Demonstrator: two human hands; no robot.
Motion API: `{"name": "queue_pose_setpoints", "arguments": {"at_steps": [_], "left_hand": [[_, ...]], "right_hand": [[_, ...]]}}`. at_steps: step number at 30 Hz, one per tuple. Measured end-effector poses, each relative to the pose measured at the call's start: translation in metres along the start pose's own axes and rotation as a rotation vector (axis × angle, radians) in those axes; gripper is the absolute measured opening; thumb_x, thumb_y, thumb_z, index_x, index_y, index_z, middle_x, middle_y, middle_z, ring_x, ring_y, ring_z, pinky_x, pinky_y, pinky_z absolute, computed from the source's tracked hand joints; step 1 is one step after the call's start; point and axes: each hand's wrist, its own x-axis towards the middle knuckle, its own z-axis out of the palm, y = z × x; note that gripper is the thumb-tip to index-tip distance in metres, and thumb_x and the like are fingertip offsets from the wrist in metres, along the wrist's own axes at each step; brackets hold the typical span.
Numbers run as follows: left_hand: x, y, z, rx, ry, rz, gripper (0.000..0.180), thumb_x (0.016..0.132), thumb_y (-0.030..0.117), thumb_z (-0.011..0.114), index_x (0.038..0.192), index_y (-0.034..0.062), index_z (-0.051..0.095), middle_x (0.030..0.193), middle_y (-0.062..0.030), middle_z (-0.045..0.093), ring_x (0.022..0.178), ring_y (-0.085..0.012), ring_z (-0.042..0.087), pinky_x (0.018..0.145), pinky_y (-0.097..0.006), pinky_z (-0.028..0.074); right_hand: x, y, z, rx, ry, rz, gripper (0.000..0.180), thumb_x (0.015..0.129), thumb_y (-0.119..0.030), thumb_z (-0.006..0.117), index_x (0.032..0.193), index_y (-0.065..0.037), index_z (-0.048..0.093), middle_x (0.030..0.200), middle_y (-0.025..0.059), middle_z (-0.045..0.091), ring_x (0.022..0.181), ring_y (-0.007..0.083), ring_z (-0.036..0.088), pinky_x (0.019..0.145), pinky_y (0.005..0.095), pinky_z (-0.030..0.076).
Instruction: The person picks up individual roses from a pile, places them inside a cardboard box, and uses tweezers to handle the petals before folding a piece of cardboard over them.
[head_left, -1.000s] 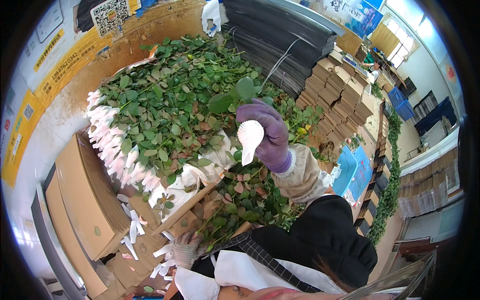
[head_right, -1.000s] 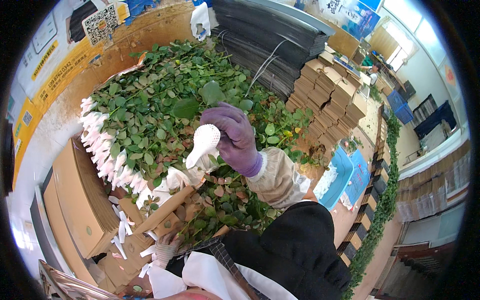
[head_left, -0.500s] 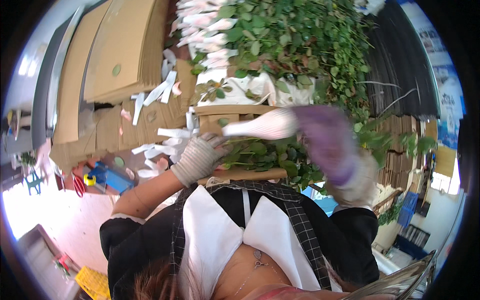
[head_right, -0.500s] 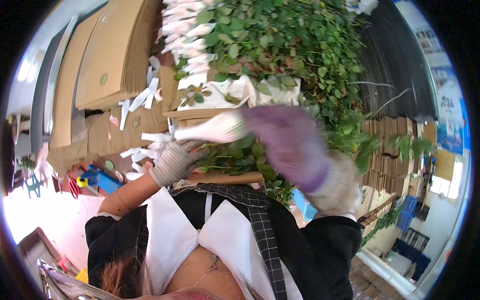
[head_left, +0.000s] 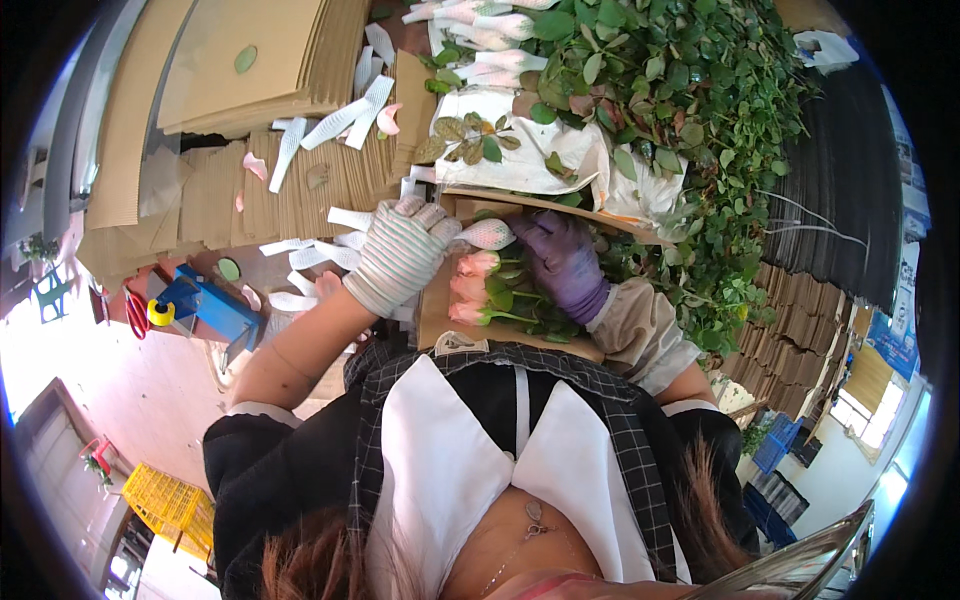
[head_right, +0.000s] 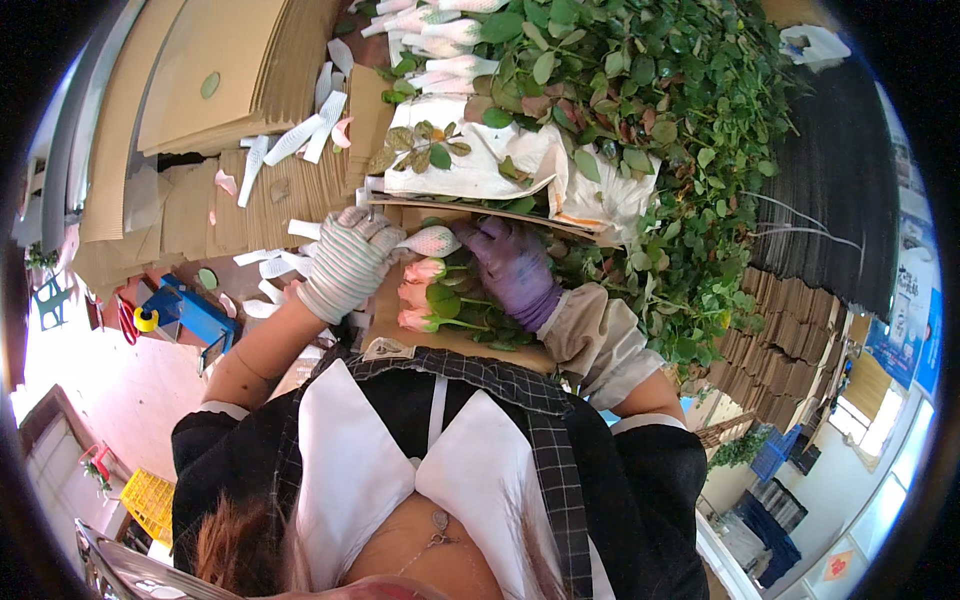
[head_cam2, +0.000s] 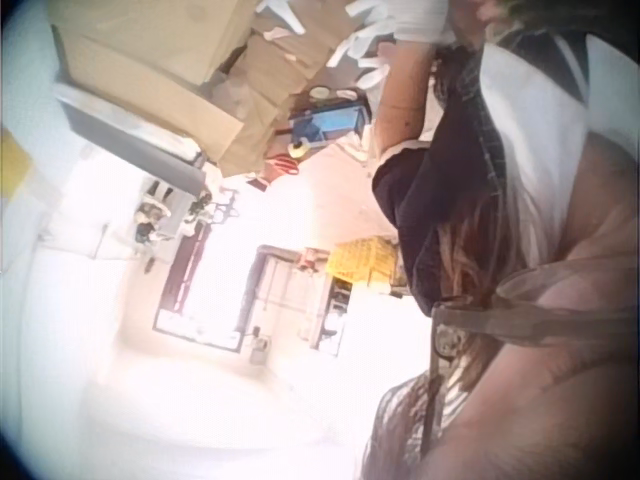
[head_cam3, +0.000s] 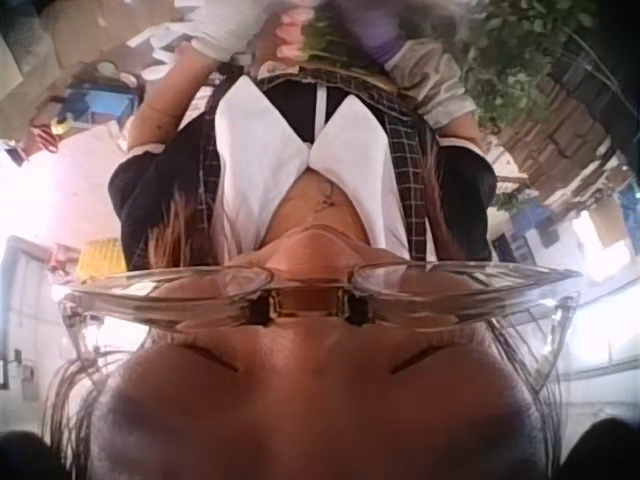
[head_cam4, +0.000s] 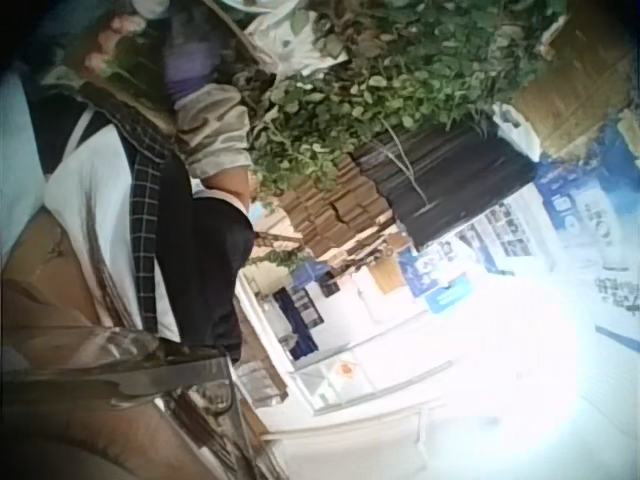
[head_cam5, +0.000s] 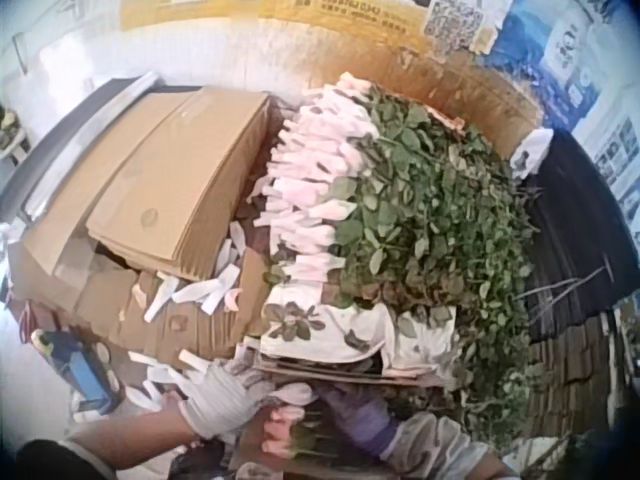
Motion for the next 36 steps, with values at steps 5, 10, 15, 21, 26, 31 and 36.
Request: {"name": "queue_pose_setpoints", "arguments": {"at_steps": [5,10,15,21,26,31,36], "left_hand": [[-0.026,-0.067,-0.02,0.058,0.097,-0.217,0.025,0.076,0.028,0.072,0.089,0.0099,0.061,0.085,-0.0088,0.061,0.081,-0.03,0.057,0.078,-0.044,0.044],[-0.022,-0.023,-0.058,-0.096,0.168,-0.07,0.035,0.073,0.031,0.075,0.101,0.0129,0.064,0.093,-0.0069,0.062,0.088,-0.028,0.059,0.077,-0.042,0.046],[0.005,0.017,-0.027,-0.32,-0.125,0.087,0.026,0.08,0.029,0.068,0.102,0.0149,0.068,0.072,-0.0056,0.058,0.071,-0.026,0.057,0.064,-0.038,0.046],[0.017,0.019,-0.038,-0.308,-0.278,0.075,0.023,0.084,0.036,0.062,0.094,0.0154,0.068,0.075,-0.0064,0.059,0.077,-0.0263,0.06,0.069,-0.041,0.047],[0.013,0.04,-0.056,-0.674,0.215,-0.151,0.055,0.061,0.043,0.083,0.102,0.0106,0.066,0.091,-0.0059,0.061,0.094,-0.0279,0.058,0.085,-0.039,0.047],[0.022,0.054,-0.065,-0.835,0.144,-0.157,0.058,0.057,0.044,0.085,0.101,0.0106,0.066,0.095,-0.0073,0.061,0.1,-0.0292,0.056,0.089,-0.041,0.044],[0.025,0.055,-0.071,-0.805,0.153,-0.136,0.048,0.057,0.038,0.086,0.091,0.0098,0.066,0.094,-0.0076,0.06,0.097,-0.0282,0.057,0.086,-0.039,0.045]], "right_hand": [[0.001,-0.001,-0.003,0.057,-0.013,0.016,0.041,0.072,-0.001,0.062,0.111,-0.013,0.065,0.092,0.0116,0.059,0.086,0.036,0.058,0.074,0.0451,0.047],[0.003,-0.007,-0.01,0.006,-0.033,0.034,0.04,0.074,-0.001,0.061,0.112,-0.012,0.064,0.097,0.0128,0.061,0.089,0.0365,0.058,0.076,0.0458,0.047],[0.0,-0.008,-0.015,0.041,-0.054,0.055,0.038,0.075,-0.001,0.061,0.112,-0.011,0.064,0.1,0.0134,0.061,0.091,0.0366,0.058,0.076,0.0452,0.048],[-0.004,-0.018,-0.046,0.165,0.127,0.041,0.032,0.076,-0.003,0.06,0.107,-0.008,0.063,0.092,0.0122,0.061,0.08,0.0333,0.061,0.066,0.0428,0.049],[-0.007,-0.041,-0.094,0.274,0.14,0.057,0.031,0.073,0.001,0.064,0.103,-0.006,0.065,0.087,0.0125,0.064,0.079,0.0325,0.063,0.068,0.0406,0.051],[-0.011,-0.047,-0.099,0.255,0.146,-0.053,0.03,0.073,-0.004,0.067,0.103,-0.009,0.066,0.088,0.009,0.064,0.081,0.0311,0.062,0.071,0.041,0.05],[-0.015,-0.049,-0.096,0.145,0.113,-0.006,0.023,0.076,-0.009,0.067,0.098,-0.011,0.066,0.09,0.0071,0.064,0.083,0.0299,0.061,0.073,0.0422,0.047]]}}
